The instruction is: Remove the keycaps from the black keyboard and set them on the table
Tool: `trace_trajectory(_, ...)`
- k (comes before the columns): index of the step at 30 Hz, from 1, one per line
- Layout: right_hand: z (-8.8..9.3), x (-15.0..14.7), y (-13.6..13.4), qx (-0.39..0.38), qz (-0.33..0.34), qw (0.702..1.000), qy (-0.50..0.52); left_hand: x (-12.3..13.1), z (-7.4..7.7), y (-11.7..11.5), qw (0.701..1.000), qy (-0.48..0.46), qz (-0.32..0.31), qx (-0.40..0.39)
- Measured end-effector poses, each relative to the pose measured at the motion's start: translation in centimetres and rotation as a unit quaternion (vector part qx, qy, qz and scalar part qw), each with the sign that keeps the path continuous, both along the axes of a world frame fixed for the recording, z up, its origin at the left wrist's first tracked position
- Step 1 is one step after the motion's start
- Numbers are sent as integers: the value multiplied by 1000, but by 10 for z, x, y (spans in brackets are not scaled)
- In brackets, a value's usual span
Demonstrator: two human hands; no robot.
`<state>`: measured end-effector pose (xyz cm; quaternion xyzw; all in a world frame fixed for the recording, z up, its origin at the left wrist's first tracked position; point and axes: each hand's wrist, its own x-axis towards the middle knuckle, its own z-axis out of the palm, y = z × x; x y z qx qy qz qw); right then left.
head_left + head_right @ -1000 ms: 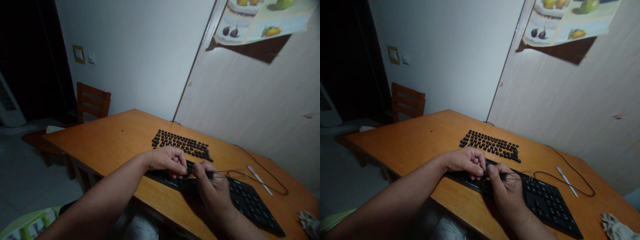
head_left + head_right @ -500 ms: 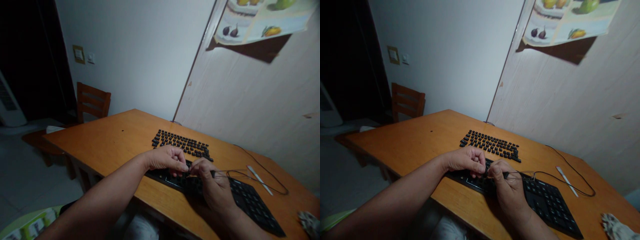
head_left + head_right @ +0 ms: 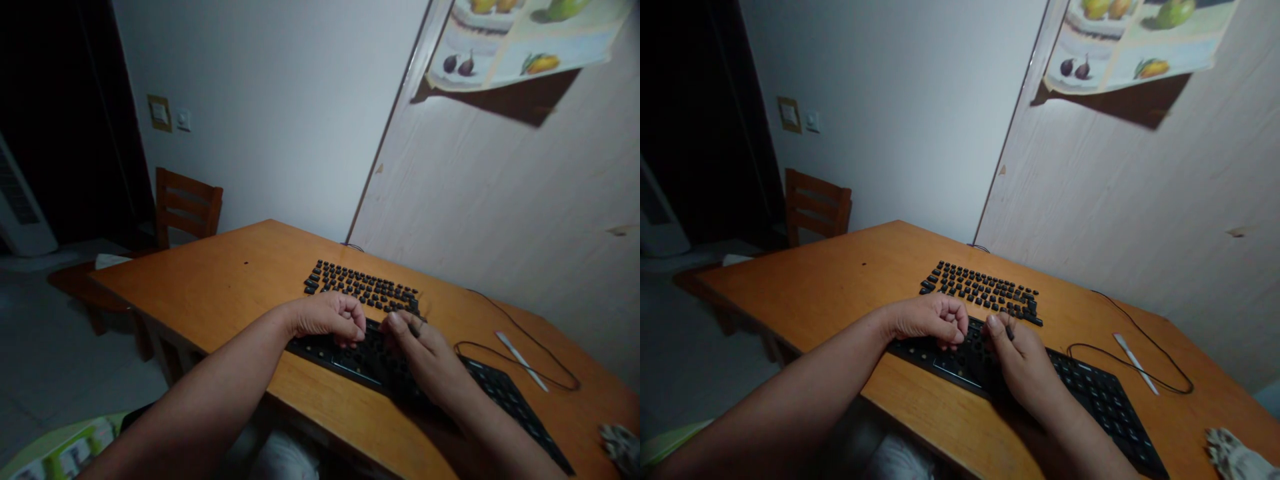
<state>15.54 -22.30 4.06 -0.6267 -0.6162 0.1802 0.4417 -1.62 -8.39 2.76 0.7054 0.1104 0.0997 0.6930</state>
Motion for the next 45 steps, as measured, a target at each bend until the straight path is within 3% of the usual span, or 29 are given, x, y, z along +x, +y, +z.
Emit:
trace_trajectory(6, 0, 9, -4, -109, 97, 985, -95, -1, 0, 1, 1000, 7, 1, -3)
trace_trajectory(9, 0, 6, -6, -105, 106, 979, -136, -1, -2, 2, 1000, 6, -1, -6)
trace_trajectory(19, -5, -3, -6, -140, 116, 983, -15, -1, -4, 3, 1000, 4, -16, -20)
trace_trajectory(35, 3, 7, -4, -215, 107, 970, 28, -2, 3, 1, 1000, -16, -10, -3)
trace_trajectory(41, 8, 5, -8, -169, 165, 970, -53, -1, -4, 5, 999, -3, -35, 3)
trace_trajectory(45, 3, 9, -3, -186, 138, 973, 3, 0, -4, 3, 1000, 8, -26, 5)
